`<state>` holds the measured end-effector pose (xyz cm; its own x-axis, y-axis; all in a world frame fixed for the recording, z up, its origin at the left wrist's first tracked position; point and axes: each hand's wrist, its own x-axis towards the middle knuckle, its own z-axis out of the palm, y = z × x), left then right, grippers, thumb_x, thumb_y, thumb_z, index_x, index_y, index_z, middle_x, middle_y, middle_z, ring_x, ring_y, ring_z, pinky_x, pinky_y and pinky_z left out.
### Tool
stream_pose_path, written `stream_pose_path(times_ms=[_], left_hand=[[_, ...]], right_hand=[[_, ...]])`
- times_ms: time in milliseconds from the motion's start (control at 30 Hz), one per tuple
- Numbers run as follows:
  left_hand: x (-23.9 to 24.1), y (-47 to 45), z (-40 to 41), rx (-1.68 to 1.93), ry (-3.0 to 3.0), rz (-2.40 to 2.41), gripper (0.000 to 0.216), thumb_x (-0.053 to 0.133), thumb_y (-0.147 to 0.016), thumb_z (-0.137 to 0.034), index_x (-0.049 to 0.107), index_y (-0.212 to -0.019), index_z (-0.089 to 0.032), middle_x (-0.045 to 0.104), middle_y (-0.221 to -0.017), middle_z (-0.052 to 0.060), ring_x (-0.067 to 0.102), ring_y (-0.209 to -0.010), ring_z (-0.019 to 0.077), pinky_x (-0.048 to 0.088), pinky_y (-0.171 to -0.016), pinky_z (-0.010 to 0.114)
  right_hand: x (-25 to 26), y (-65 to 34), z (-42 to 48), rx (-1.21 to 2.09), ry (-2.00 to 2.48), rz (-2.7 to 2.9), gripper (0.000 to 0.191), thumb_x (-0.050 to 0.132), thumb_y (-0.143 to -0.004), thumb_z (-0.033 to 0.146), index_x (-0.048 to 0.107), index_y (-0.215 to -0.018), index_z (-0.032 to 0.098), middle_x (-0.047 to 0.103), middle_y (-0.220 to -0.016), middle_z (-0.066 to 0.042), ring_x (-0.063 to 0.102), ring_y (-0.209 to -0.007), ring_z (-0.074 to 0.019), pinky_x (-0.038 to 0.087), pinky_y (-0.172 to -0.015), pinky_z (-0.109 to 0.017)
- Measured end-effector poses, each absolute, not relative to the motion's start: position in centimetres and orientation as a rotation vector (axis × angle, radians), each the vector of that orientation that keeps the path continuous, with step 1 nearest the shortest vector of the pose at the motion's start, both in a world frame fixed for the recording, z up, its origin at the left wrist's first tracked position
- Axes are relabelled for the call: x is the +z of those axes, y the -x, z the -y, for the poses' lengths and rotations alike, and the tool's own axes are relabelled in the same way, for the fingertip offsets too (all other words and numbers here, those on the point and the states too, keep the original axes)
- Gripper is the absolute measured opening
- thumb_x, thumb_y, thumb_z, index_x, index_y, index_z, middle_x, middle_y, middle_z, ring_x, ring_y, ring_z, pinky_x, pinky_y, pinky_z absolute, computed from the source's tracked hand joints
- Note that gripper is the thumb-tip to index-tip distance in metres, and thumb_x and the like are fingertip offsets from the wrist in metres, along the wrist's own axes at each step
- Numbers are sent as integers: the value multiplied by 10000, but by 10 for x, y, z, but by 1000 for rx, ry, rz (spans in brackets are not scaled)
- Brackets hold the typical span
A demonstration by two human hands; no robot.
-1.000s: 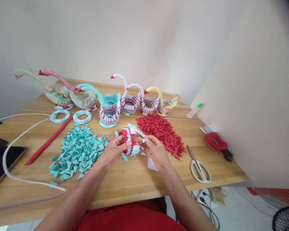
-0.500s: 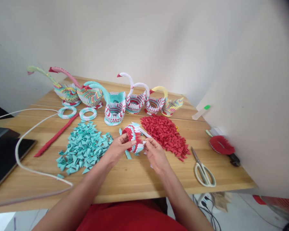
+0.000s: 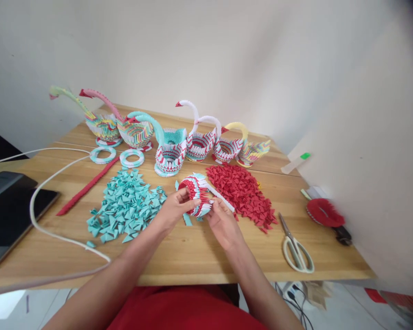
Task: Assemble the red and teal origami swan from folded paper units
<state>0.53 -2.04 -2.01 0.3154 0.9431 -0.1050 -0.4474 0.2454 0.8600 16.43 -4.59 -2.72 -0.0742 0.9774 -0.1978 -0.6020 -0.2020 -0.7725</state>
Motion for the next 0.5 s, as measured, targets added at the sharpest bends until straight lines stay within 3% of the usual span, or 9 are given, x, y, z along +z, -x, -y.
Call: stream_pose_path(times_ms=[300, 500], left_hand=[[-18, -5, 21, 1077, -855, -704, 540, 870, -638, -365, 694, -1095, -136, 744, -982, 89, 683, -921, 234, 515, -856, 341], [-17, -6, 22, 1099, -843, -721, 496, 883, -616, -353, 705, -1027, -140, 743, -934, 67, 675, -858, 208, 516, -792, 302]], right_hand=[[-29, -162, 46, 1597, 813, 587, 257, 887, -651, 347, 670, -724, 231, 741, -938, 22, 657, -839, -156, 525, -783, -297], [-31, -161, 46, 1586, 823, 592, 275, 887, -645, 375, 662, -737, 246, 732, -846, 29, 656, -791, -164, 527, -740, -309]])
